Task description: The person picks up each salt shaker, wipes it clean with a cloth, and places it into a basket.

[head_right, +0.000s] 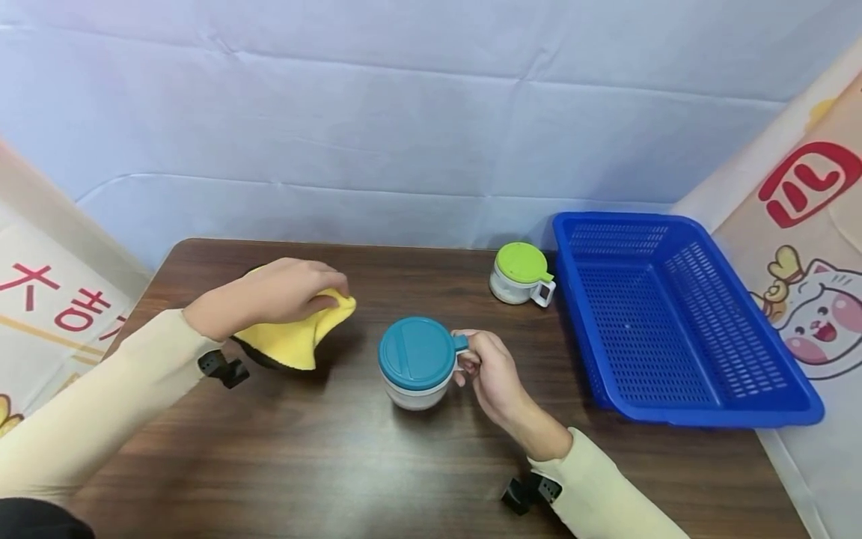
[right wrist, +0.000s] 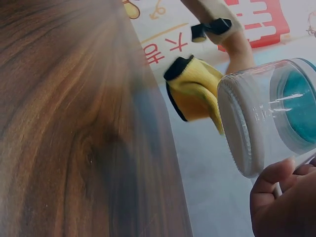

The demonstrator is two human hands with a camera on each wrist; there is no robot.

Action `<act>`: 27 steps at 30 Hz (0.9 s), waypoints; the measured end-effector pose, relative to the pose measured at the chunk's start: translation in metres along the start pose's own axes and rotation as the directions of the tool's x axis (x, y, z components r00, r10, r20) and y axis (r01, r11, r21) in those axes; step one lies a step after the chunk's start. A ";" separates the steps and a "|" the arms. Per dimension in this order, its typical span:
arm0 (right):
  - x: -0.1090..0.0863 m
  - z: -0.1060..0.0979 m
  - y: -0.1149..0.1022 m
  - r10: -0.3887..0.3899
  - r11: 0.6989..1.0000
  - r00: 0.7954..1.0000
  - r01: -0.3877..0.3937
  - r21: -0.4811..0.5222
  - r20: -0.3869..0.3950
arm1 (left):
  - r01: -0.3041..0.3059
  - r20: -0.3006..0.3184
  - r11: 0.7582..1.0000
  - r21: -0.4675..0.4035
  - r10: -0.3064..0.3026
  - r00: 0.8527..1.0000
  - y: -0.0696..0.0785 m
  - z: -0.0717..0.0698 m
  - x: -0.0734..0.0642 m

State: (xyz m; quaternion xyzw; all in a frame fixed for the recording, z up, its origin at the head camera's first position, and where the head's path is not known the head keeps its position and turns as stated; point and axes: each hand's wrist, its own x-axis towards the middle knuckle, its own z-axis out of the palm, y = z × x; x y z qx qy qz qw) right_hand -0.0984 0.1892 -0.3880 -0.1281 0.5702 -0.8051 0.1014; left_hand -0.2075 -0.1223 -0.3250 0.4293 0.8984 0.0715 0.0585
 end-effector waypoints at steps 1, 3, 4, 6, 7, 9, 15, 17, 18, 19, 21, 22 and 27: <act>0.000 0.000 0.000 0.000 1.000 1.000 0.000 0.000 0.000 | 0.009 -0.005 1.000 -0.003 -0.009 1.000 -0.004 0.002 -0.006; 0.000 -0.001 0.000 0.001 1.000 1.000 -0.001 -0.003 -0.001 | 0.025 -0.016 1.000 -0.008 -0.025 1.000 -0.012 0.008 -0.018; 0.000 -0.002 0.000 0.001 1.000 1.000 -0.001 -0.005 0.001 | 0.035 -0.020 0.999 -0.013 -0.035 0.999 -0.015 0.010 -0.025; 0.000 -0.003 -0.001 0.003 1.000 1.000 -0.003 -0.011 0.001 | 0.046 -0.029 0.999 -0.030 -0.047 0.998 -0.021 0.016 -0.037; 0.000 -0.003 -0.001 0.004 1.000 1.000 -0.004 -0.015 0.001 | 0.049 -0.032 0.998 -0.040 -0.050 0.998 -0.024 0.018 -0.043; 0.001 -0.004 -0.002 0.006 1.000 1.000 -0.006 -0.023 0.002 | 0.055 -0.041 0.997 -0.051 -0.058 0.998 -0.028 0.023 -0.054; 0.002 -0.004 -0.004 0.009 1.000 1.000 -0.009 -0.020 0.001 | 0.103 -0.072 0.992 -0.077 -0.109 0.991 -0.040 0.041 -0.083; 0.001 -0.004 -0.005 0.013 1.000 1.000 -0.013 -0.018 -0.002 | 0.116 -0.075 0.988 -0.099 -0.124 0.989 -0.045 0.051 -0.090; 0.001 -0.005 -0.005 0.015 1.000 1.000 -0.015 -0.019 -0.003 | 0.120 -0.077 0.987 -0.108 -0.128 0.989 -0.047 0.057 -0.092; 0.001 -0.005 -0.005 0.018 1.000 1.000 -0.018 -0.019 -0.006 | 0.120 -0.085 0.986 -0.117 -0.130 0.988 -0.048 0.063 -0.095; 0.001 -0.005 -0.006 0.024 0.999 1.000 -0.024 -0.021 -0.010 | 0.115 -0.107 0.985 -0.128 -0.129 0.986 -0.050 0.077 -0.098; 0.001 -0.005 -0.006 0.026 0.999 1.000 -0.026 -0.021 -0.011 | 0.112 -0.125 0.986 -0.124 -0.127 0.984 -0.050 0.084 -0.100; 0.000 -0.007 -0.008 0.035 0.999 0.999 -0.036 -0.016 -0.026 | 0.098 -0.214 0.995 -0.037 -0.103 0.971 -0.048 0.117 -0.101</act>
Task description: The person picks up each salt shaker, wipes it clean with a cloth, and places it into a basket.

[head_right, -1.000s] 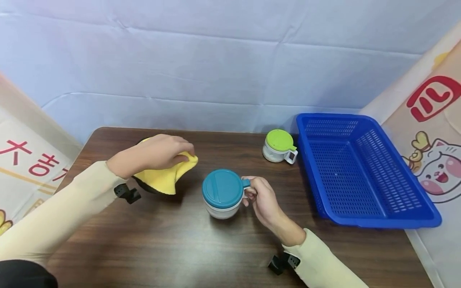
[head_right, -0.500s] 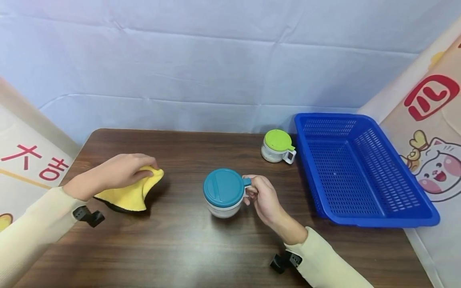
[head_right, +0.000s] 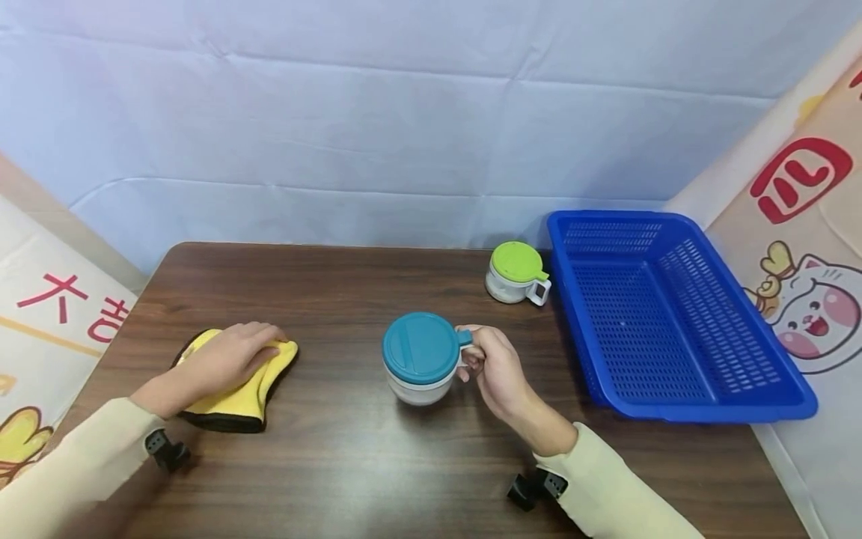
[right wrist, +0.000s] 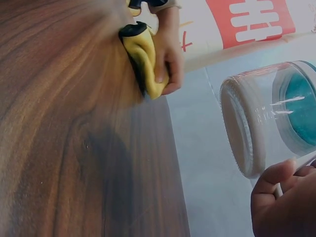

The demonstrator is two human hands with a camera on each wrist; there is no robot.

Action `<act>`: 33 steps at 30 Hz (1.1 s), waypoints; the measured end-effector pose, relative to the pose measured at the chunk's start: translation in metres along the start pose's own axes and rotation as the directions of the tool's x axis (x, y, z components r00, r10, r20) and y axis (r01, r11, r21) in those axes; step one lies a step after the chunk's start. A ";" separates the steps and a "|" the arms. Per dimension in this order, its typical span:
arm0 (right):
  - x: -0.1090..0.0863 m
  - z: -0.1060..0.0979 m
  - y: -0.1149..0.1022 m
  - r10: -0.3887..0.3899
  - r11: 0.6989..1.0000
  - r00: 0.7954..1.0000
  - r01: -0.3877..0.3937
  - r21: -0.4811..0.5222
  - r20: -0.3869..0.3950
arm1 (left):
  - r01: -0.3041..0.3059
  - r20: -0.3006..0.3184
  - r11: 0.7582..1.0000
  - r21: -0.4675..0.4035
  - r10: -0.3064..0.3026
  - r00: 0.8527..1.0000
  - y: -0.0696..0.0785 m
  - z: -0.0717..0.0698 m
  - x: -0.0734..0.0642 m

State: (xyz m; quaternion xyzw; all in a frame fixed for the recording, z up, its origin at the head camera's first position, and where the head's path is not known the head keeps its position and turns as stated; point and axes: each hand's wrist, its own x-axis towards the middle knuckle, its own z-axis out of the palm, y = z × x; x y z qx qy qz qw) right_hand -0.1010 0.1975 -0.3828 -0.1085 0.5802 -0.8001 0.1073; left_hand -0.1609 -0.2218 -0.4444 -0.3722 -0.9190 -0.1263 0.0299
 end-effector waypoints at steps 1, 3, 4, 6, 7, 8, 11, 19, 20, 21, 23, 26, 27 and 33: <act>0.000 0.000 0.000 0.004 1.000 1.000 -0.004 0.001 -0.002 | -0.002 -0.016 1.000 0.013 0.002 1.000 0.001 0.005 -0.001; 0.000 0.000 0.000 0.010 1.000 1.000 -0.010 0.004 -0.005 | 0.002 -0.039 0.999 0.032 -0.001 0.999 0.002 0.013 -0.004; 0.000 0.000 -0.001 0.012 1.000 1.000 -0.012 0.004 -0.004 | 0.003 -0.052 0.999 0.035 -0.001 0.999 0.002 0.017 -0.005; 0.000 0.000 -0.001 0.016 1.000 1.000 -0.016 0.006 -0.005 | 0.009 -0.073 0.999 0.040 -0.006 0.997 0.003 0.022 -0.007; 0.001 0.000 -0.001 0.018 1.000 1.000 -0.018 0.007 -0.005 | 0.011 -0.081 0.999 0.044 -0.008 0.997 0.003 0.024 -0.008; 0.001 0.000 -0.001 0.018 1.000 1.000 -0.018 0.011 -0.006 | 0.013 -0.086 0.999 0.047 -0.009 0.996 0.002 0.025 -0.009; 0.002 -0.001 -0.002 0.020 1.000 1.000 -0.020 0.024 -0.012 | 0.013 -0.095 0.999 0.049 -0.008 0.995 0.002 0.027 -0.010; 0.008 -0.002 -0.009 0.013 0.999 0.999 -0.012 0.037 -0.041 | 0.011 -0.103 0.998 0.059 -0.004 0.995 0.002 0.028 -0.007; 0.009 -0.003 -0.010 0.015 0.999 0.999 -0.013 0.038 -0.043 | 0.012 -0.102 0.998 0.061 -0.006 0.995 0.002 0.028 -0.007; 0.010 -0.003 -0.012 0.018 0.999 0.999 -0.016 0.042 -0.043 | 0.017 -0.098 0.998 0.064 -0.011 0.995 0.002 0.028 -0.007; 0.012 -0.003 -0.015 0.020 0.999 0.999 -0.018 0.045 -0.039 | 0.024 -0.084 0.998 0.066 -0.019 0.996 0.001 0.027 -0.006; 0.014 -0.003 -0.022 0.013 0.999 0.999 -0.011 0.040 -0.042 | 0.031 -0.067 0.997 0.067 -0.026 0.997 0.001 0.026 -0.005; 0.014 -0.003 -0.024 0.008 0.999 0.999 -0.007 0.037 -0.047 | 0.032 -0.064 0.997 0.068 -0.028 0.998 0.001 0.025 -0.005; 0.018 -0.007 -0.042 -0.036 0.999 0.994 0.040 0.030 -0.099 | 0.031 -0.065 0.997 0.066 -0.027 0.998 -0.001 0.021 -0.006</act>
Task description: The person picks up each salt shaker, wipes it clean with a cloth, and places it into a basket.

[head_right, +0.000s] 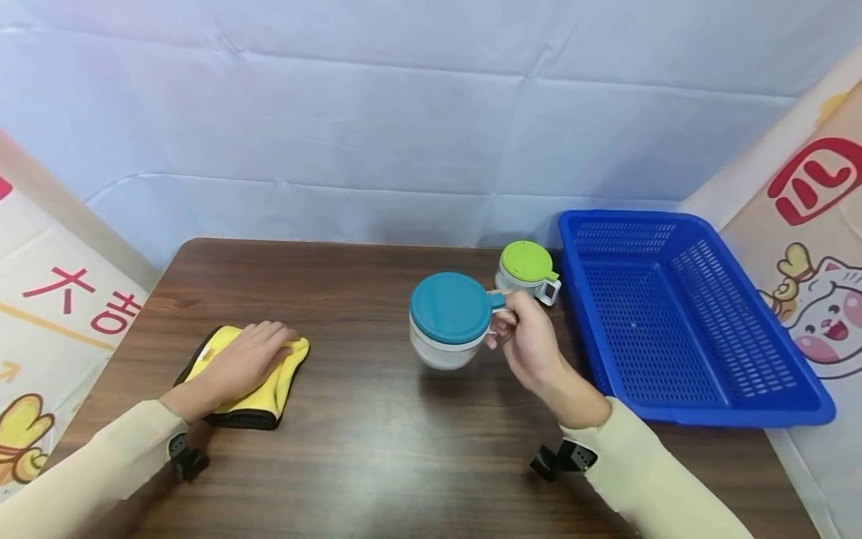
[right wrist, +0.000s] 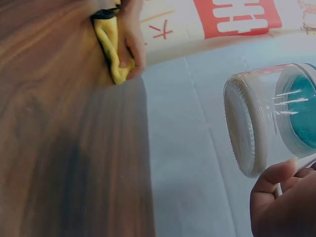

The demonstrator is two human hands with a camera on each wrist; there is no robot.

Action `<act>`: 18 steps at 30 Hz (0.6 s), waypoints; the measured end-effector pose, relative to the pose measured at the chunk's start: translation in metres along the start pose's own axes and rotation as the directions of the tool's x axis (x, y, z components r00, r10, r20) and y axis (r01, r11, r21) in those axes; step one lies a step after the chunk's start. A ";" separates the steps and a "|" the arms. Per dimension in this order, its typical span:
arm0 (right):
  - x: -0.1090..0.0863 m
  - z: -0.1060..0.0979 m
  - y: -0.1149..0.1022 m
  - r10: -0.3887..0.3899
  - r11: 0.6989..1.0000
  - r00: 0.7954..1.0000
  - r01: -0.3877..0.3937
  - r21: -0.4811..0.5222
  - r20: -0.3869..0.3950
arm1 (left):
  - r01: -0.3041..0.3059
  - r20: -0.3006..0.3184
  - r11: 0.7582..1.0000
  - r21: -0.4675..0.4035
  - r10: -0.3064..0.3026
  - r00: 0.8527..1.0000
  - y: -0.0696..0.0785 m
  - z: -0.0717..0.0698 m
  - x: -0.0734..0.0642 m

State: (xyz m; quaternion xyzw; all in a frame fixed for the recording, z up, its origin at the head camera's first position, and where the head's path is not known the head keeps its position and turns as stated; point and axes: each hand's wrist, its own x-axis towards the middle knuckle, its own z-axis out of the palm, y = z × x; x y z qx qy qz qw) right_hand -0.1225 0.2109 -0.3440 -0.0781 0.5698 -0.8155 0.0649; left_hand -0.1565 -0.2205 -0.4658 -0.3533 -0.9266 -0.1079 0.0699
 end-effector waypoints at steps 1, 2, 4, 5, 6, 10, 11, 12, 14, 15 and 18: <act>0.001 -0.001 -0.003 -0.010 1.000 1.000 0.010 -0.001 -0.004 | 0.000 0.000 1.000 -0.002 0.000 1.000 0.000 0.001 0.000; 0.003 -0.003 -0.006 -0.017 1.000 1.000 0.017 -0.003 -0.005 | 0.000 -0.001 1.000 -0.004 0.000 1.000 -0.001 0.001 0.001; 0.007 -0.005 -0.012 -0.031 0.999 1.000 0.031 -0.006 -0.001 | 0.002 0.000 1.000 -0.005 -0.002 1.000 -0.002 0.002 0.001; 0.009 -0.007 -0.015 -0.036 0.999 0.999 0.036 -0.008 0.003 | 0.002 0.000 1.000 -0.004 -0.002 1.000 -0.002 0.003 0.001; 0.011 -0.008 -0.018 -0.042 0.999 0.999 0.042 -0.010 0.009 | 0.001 0.000 1.000 -0.004 -0.001 1.000 -0.003 0.004 0.001; 0.020 -0.016 -0.030 -0.053 0.999 0.998 0.053 -0.004 0.024 | -0.009 -0.017 1.000 -0.002 0.009 1.000 -0.004 0.007 0.002; 0.023 -0.018 -0.032 -0.055 0.998 0.998 0.055 -0.002 0.029 | -0.011 -0.022 1.000 -0.002 0.011 1.000 -0.004 0.008 0.002; 0.025 -0.021 -0.034 -0.058 0.998 0.998 0.058 -0.001 0.032 | -0.013 -0.025 1.000 -0.002 0.013 1.000 -0.004 0.009 0.002; 0.030 -0.027 -0.039 -0.061 0.998 0.996 0.060 0.024 0.059 | -0.012 -0.023 1.000 -0.002 0.012 1.000 -0.004 0.010 0.002; 0.032 -0.030 -0.041 -0.062 0.997 0.996 0.059 0.047 0.069 | -0.009 -0.018 1.000 -0.002 0.009 1.000 -0.005 0.011 0.003; 0.040 -0.041 -0.048 -0.062 0.994 0.994 0.053 0.100 0.092 | 0.001 -0.003 1.000 -0.006 -0.001 1.000 -0.006 0.013 0.003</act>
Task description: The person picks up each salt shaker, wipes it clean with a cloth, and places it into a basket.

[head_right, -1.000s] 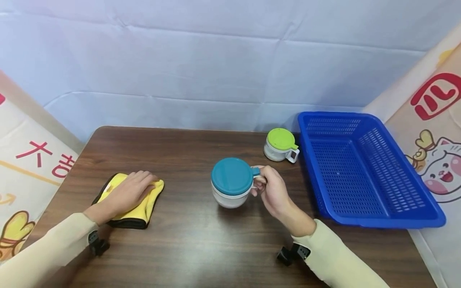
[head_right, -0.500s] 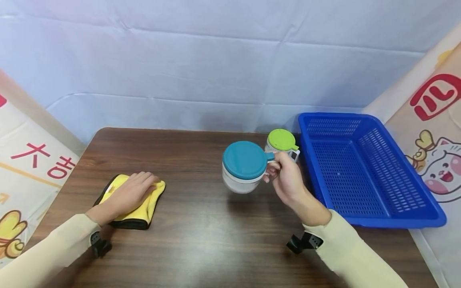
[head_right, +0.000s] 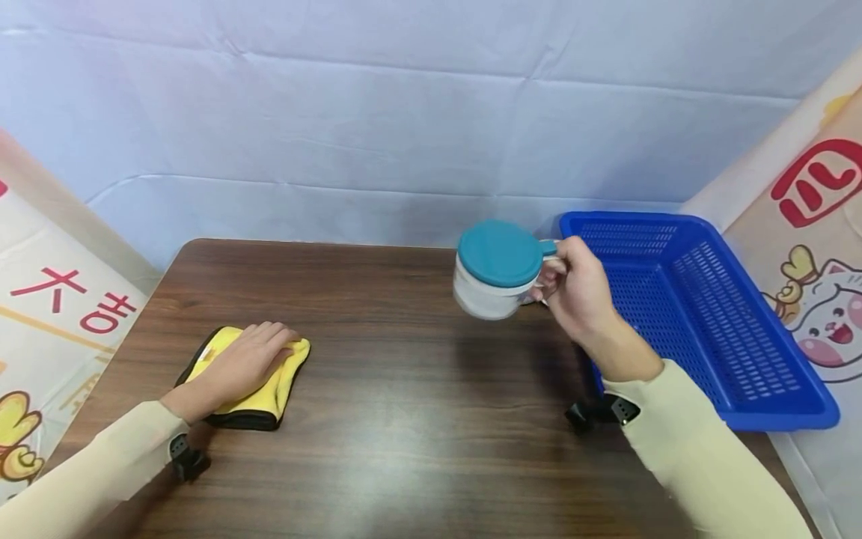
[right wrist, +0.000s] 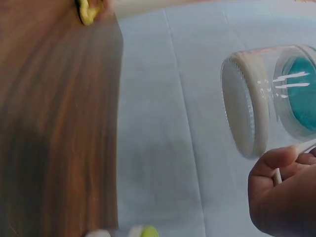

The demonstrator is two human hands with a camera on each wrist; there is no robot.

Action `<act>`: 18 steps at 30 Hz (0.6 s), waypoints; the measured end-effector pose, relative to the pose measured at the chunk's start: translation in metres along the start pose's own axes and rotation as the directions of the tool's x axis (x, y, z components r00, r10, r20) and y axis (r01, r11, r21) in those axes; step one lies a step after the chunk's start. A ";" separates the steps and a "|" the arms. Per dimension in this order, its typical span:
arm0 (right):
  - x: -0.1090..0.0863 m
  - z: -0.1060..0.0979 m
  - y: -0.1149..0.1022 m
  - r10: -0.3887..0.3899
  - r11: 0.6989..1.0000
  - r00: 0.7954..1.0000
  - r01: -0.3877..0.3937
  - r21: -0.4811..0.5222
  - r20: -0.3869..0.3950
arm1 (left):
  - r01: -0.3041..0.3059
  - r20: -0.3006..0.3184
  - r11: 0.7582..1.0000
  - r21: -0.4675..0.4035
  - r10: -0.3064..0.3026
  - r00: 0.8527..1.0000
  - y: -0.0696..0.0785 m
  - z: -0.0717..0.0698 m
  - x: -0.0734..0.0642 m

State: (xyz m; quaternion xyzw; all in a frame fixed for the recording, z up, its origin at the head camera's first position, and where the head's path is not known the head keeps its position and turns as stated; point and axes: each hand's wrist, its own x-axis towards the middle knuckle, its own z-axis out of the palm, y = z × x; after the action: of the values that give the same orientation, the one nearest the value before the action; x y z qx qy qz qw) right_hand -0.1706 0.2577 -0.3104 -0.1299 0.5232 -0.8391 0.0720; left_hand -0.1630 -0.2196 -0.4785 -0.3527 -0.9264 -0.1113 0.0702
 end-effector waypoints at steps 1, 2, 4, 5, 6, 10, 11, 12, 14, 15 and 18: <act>0.002 -0.004 -0.003 0.002 1.000 1.000 -0.002 0.019 0.006 | 0.006 0.006 1.000 -0.001 -0.006 1.000 0.000 0.000 0.000; 0.004 -0.008 -0.007 0.004 0.999 1.000 -0.005 0.042 0.010 | 0.011 0.012 1.000 -0.002 -0.011 1.000 0.001 -0.001 0.000; 0.008 -0.016 -0.013 0.007 0.999 1.000 -0.007 0.051 0.006 | 0.018 0.016 1.000 -0.004 -0.018 1.000 0.002 -0.001 -0.001; 0.010 -0.020 -0.016 0.009 0.998 1.000 -0.009 0.064 0.007 | 0.021 0.019 1.000 -0.004 -0.021 1.000 0.003 -0.001 -0.001; 0.012 -0.024 -0.019 0.011 0.996 1.000 -0.012 0.085 0.015 | 0.023 0.022 1.000 -0.004 -0.023 0.999 0.003 -0.002 -0.001; 0.016 -0.043 -0.030 0.018 0.984 0.998 -0.027 0.174 0.053 | 0.019 0.017 1.000 -0.003 -0.019 1.000 0.004 -0.002 -0.001; 0.017 -0.048 -0.031 0.017 0.980 0.998 -0.029 0.196 0.062 | 0.017 0.015 1.000 -0.002 -0.017 1.000 0.005 -0.003 -0.001; 0.018 -0.052 -0.033 0.013 0.978 0.998 -0.026 0.206 0.066 | 0.016 0.014 1.000 -0.002 -0.016 1.000 0.005 -0.003 -0.001; 0.020 -0.061 -0.037 0.006 0.970 0.997 -0.023 0.242 0.074 | 0.014 0.011 1.000 -0.002 -0.014 1.000 0.005 -0.002 -0.001; 0.021 -0.066 -0.038 0.006 0.962 0.997 -0.028 0.273 0.081 | 0.015 0.012 1.000 -0.002 -0.015 1.000 0.005 -0.002 -0.001; 0.024 -0.079 -0.045 0.007 0.945 0.997 -0.030 0.326 0.071 | 0.018 0.016 1.000 -0.002 -0.018 1.000 0.006 -0.003 -0.002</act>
State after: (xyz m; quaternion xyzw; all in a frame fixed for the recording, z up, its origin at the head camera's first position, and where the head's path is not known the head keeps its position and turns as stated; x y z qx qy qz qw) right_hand -0.2154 0.3389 -0.3000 -0.1401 0.3755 -0.9085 0.1183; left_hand -0.1577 -0.2173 -0.4754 -0.3452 -0.9300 -0.1103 0.0613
